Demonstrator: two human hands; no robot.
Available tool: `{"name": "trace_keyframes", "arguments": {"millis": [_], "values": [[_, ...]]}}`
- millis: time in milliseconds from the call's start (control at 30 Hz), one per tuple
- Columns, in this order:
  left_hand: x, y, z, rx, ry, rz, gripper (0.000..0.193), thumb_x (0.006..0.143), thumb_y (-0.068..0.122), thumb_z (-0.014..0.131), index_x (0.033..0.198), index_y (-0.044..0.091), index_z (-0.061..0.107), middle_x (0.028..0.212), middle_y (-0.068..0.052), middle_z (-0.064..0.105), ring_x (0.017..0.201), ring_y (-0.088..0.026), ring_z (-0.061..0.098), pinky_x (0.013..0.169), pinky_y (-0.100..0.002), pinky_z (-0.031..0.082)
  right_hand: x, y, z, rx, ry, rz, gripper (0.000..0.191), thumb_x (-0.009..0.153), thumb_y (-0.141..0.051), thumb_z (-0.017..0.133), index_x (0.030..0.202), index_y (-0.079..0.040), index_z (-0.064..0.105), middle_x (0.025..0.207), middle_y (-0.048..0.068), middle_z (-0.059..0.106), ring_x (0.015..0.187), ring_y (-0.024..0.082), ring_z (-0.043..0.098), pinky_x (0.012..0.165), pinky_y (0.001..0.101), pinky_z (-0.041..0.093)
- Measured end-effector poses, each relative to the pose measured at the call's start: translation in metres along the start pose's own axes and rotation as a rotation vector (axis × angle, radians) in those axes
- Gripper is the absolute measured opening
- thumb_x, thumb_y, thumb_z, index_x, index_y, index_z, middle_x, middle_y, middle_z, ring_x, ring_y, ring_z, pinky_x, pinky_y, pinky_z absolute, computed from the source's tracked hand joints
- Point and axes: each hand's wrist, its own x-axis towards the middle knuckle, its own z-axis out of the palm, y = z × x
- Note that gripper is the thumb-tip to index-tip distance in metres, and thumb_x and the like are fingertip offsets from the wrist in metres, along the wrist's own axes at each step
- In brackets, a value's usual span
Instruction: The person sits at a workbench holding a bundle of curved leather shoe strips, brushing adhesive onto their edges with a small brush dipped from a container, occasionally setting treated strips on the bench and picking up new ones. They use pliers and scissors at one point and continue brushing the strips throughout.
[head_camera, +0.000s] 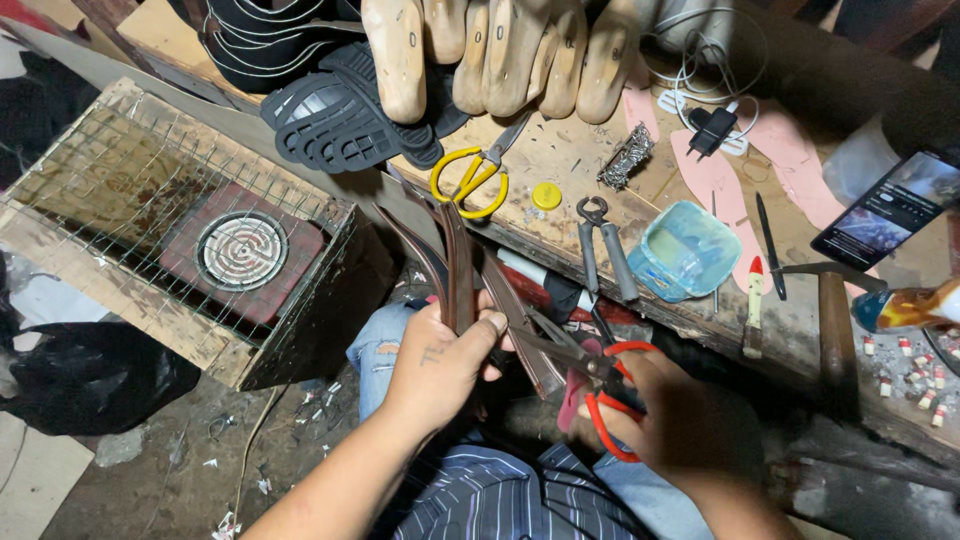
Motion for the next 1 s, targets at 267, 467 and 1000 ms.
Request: {"name": "trace_keyframes", "arguments": {"millis": [267, 467, 1000], "values": [[0.003, -0.002, -0.002, -0.023, -0.017, -0.015, 0.022, 0.095, 0.015, 0.06, 0.111, 0.003, 0.071, 0.091, -0.001, 0.074, 0.08, -0.009, 0.071, 0.057, -0.024, 0.055, -0.001, 0.002, 0.002, 0.054, 0.013, -0.074, 0.052, 0.071, -0.029, 0.081, 0.115, -0.007, 0.066, 0.099, 0.015, 0.071, 0.088, 0.035, 0.071, 0.073, 0.0419, 0.056], [0.006, -0.006, -0.001, -0.034, 0.001, 0.007, 0.019, 0.095, 0.014, 0.061, 0.109, 0.004, 0.07, 0.089, -0.002, 0.073, 0.078, -0.01, 0.07, 0.056, -0.025, 0.055, -0.007, 0.011, 0.01, 0.204, -0.136, 0.057, 0.026, 0.075, -0.032, 0.08, 0.094, -0.016, 0.074, 0.079, 0.009, 0.074, 0.075, 0.031, 0.074, 0.066, 0.0398, 0.057], [0.01, -0.015, -0.006, -0.085, 0.017, 0.013, 0.009, 0.094, 0.011, 0.063, 0.099, 0.004, 0.066, 0.083, -0.002, 0.065, 0.07, -0.011, 0.063, 0.051, -0.025, 0.051, 0.014, 0.016, -0.009, -0.091, 0.307, -0.027, 0.03, 0.081, -0.032, 0.074, 0.1, -0.009, 0.07, 0.09, 0.016, 0.067, 0.082, 0.039, 0.067, 0.072, 0.0449, 0.054]]}}
